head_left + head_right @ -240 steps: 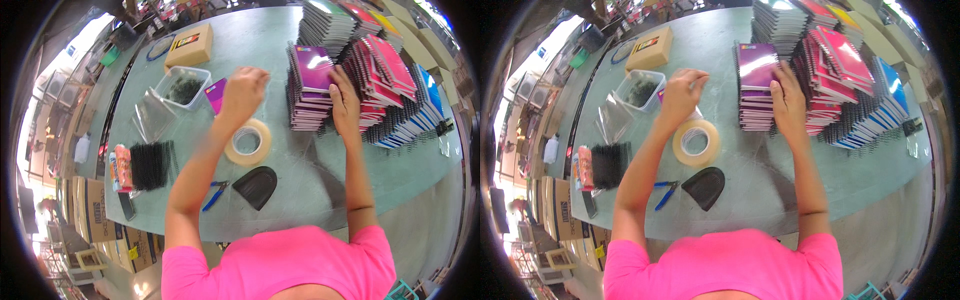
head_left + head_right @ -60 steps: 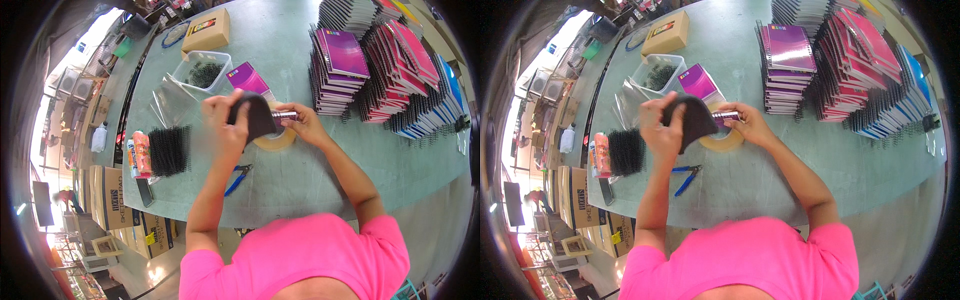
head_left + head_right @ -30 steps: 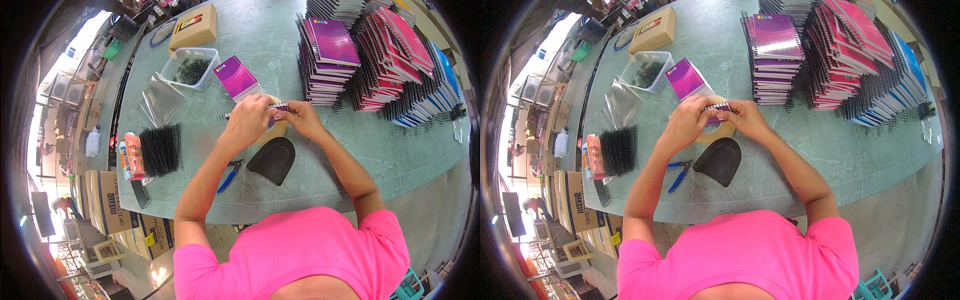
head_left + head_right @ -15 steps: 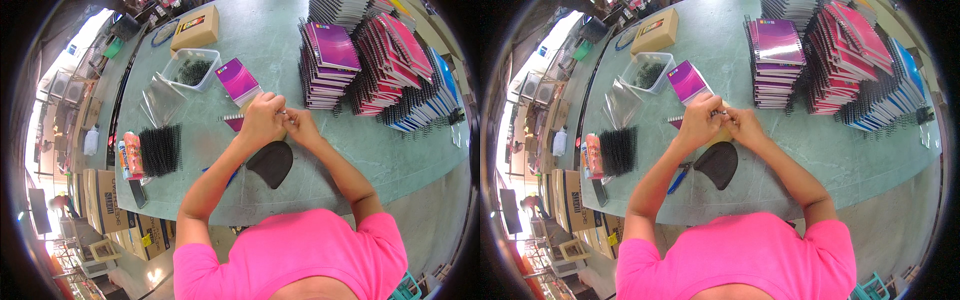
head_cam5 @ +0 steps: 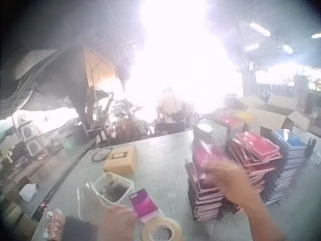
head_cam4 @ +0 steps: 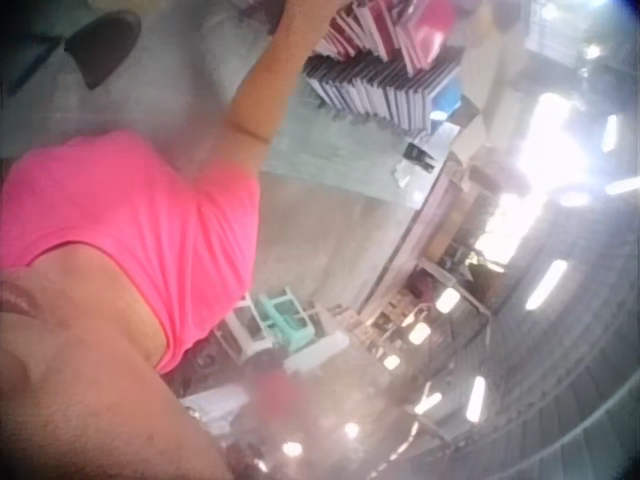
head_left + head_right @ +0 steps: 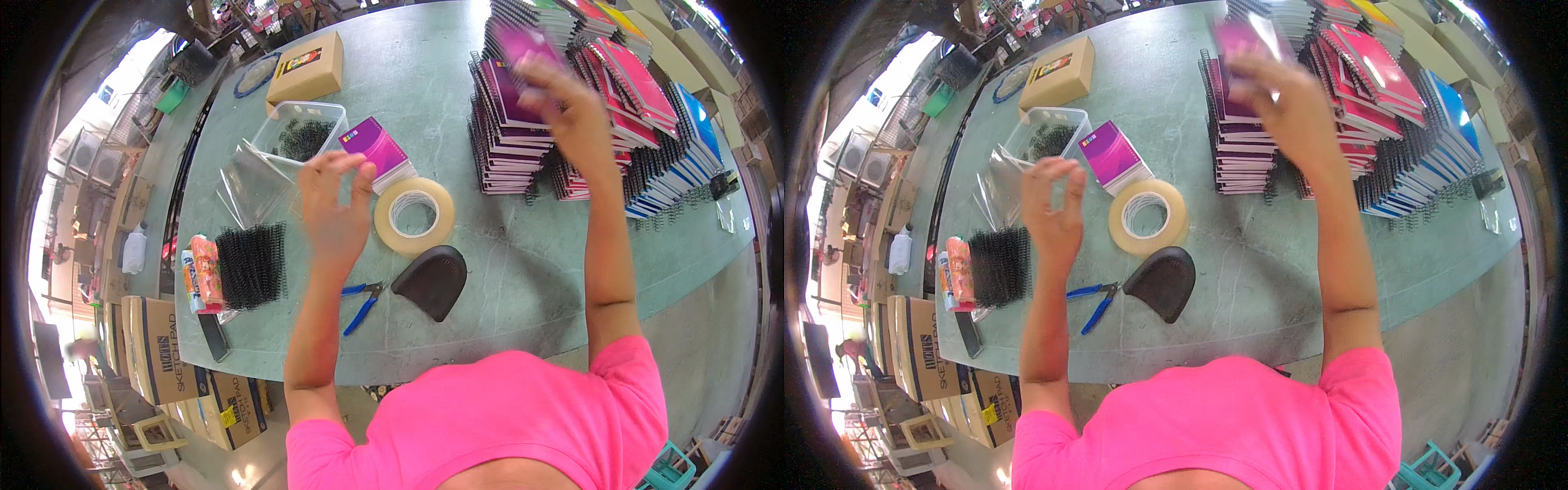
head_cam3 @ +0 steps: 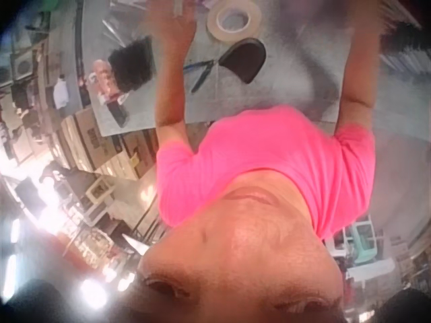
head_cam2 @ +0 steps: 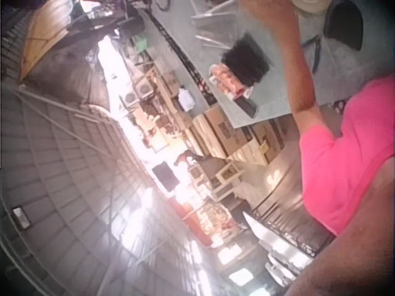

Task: The person is assembling notebooks by hand. They pick up a notebook cover, insert a spiral binder into the pre-punched holes, and then place the completed unit onto a stack.

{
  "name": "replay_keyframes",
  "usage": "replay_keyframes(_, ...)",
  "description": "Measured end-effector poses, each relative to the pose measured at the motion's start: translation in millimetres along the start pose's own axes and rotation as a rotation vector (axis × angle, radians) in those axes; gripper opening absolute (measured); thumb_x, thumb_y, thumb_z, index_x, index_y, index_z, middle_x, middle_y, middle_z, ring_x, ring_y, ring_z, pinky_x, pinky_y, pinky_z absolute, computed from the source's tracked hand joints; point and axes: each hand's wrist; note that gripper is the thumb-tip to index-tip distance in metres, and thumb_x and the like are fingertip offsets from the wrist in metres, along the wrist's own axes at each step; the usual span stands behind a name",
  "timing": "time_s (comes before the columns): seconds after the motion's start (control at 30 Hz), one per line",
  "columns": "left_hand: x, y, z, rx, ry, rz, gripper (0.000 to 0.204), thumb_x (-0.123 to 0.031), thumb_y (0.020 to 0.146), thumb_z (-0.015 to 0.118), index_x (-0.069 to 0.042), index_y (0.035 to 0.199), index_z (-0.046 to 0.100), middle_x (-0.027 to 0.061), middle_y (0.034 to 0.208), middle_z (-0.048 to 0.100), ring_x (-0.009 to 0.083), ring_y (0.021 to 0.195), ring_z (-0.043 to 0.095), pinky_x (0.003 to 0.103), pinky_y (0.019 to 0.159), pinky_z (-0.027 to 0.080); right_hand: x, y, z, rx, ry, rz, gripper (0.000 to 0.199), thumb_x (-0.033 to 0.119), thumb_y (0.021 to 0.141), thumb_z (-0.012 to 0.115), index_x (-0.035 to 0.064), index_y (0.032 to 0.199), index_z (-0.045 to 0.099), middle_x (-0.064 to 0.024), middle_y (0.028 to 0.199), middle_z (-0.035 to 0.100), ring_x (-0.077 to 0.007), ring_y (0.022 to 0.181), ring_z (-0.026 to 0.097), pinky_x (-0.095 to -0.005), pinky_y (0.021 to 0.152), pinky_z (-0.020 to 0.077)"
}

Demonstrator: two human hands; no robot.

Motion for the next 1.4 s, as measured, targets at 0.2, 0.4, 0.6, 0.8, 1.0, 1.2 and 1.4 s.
replay_keyframes(0.2,48.2,-31.8,32.7,0.301,0.008,-0.09,0.013,-0.013,0.078,0.068,-0.006,0.088,0.068,0.0112,0.094,0.063,0.0279,0.089,0.056,0.036,0.079,0.045,-0.7,-12.3,27.1,0.23,-0.133,0.058,0.028,0.023,0.089,0.058,0.0019,0.107,0.063,-0.014,0.107,0.064,-0.0299,0.097,0.061,-0.0325,0.083,0.0469)
replay_keyframes(0.4,75.6,-24.4,79.3,0.446,0.36,0.084,0.024,-0.017,0.076,0.067,0.001,0.093,0.064,0.0132,0.088,0.064,0.029,0.086,0.057,0.038,0.077,0.047,8.4,-8.9,22.7,0.221,-0.174,0.124,0.024,0.022,0.089,0.058,0.0028,0.102,0.064,-0.0134,0.103,0.064,-0.0286,0.085,0.062,-0.0318,0.071,0.0477)
replay_keyframes(0.6,74.3,-29.9,79.3,0.604,0.455,0.096,0.02,-0.014,0.076,0.066,-0.001,0.092,0.064,0.0121,0.085,0.064,0.029,0.085,0.058,0.038,0.075,0.048,3.8,-13.1,27.6,0.116,-0.144,0.028,0.023,0.022,0.085,0.061,0.0044,0.099,0.064,-0.0118,0.098,0.065,-0.0325,0.09,0.061,-0.0373,0.077,0.0474)
replay_keyframes(0.8,16.6,-31.8,29.0,0.278,-0.115,-0.06,0.019,-0.007,0.081,0.062,-0.003,0.1,0.064,0.0124,0.088,0.065,0.0251,0.08,0.061,0.033,0.07,0.048,56.8,-16.7,51.7,-0.006,-0.147,-0.36,0.033,0.021,0.08,0.065,0.004,0.108,0.06,-0.0148,0.103,0.063,-0.0321,0.097,0.06,-0.0379,0.083,0.046)
replay_keyframes(1.0,36.7,-58.2,-11.8,0.387,-0.193,-0.438,0.024,-0.021,0.087,0.06,-0.003,0.101,0.066,0.0139,0.085,0.066,0.0209,0.072,0.062,0.031,0.068,0.047,62.2,-48.6,103.5,0.578,0.26,0.01,0.023,0.013,0.077,0.064,0.0066,0.099,0.061,-0.011,0.085,0.065,-0.0304,0.084,0.062,-0.0394,0.072,0.049)
replay_keyframes(1.2,166.3,-128.7,-82.4,0.396,0.688,-0.677,0.023,-0.023,0.082,0.063,-0.001,0.084,0.063,0.0176,0.083,0.064,0.0359,0.081,0.062,0.043,0.07,0.049,69.8,-54.7,149.2,0.474,0.026,-0.229,0.01,0.018,0.079,0.059,0.0109,0.085,0.059,-0.0086,0.077,0.064,-0.0268,0.075,0.064,-0.0407,0.062,0.0475)
replay_keyframes(1.4,166.9,-143.4,-60.9,0.473,0.733,-0.719,0.022,-0.014,0.078,0.062,-0.001,0.095,0.055,0.0219,0.09,0.059,0.0401,0.087,0.059,0.047,0.072,0.048,76.7,-54.7,161.8,0.539,0.067,-0.11,0.01,0.021,0.08,0.059,0.0109,0.084,0.059,-0.0078,0.072,0.063,-0.0273,0.069,0.063,-0.0403,0.06,0.0474)
Point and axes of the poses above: each hand's wrist, its own y-axis towards the middle knuckle, its own z-axis out of the palm, x = y × z
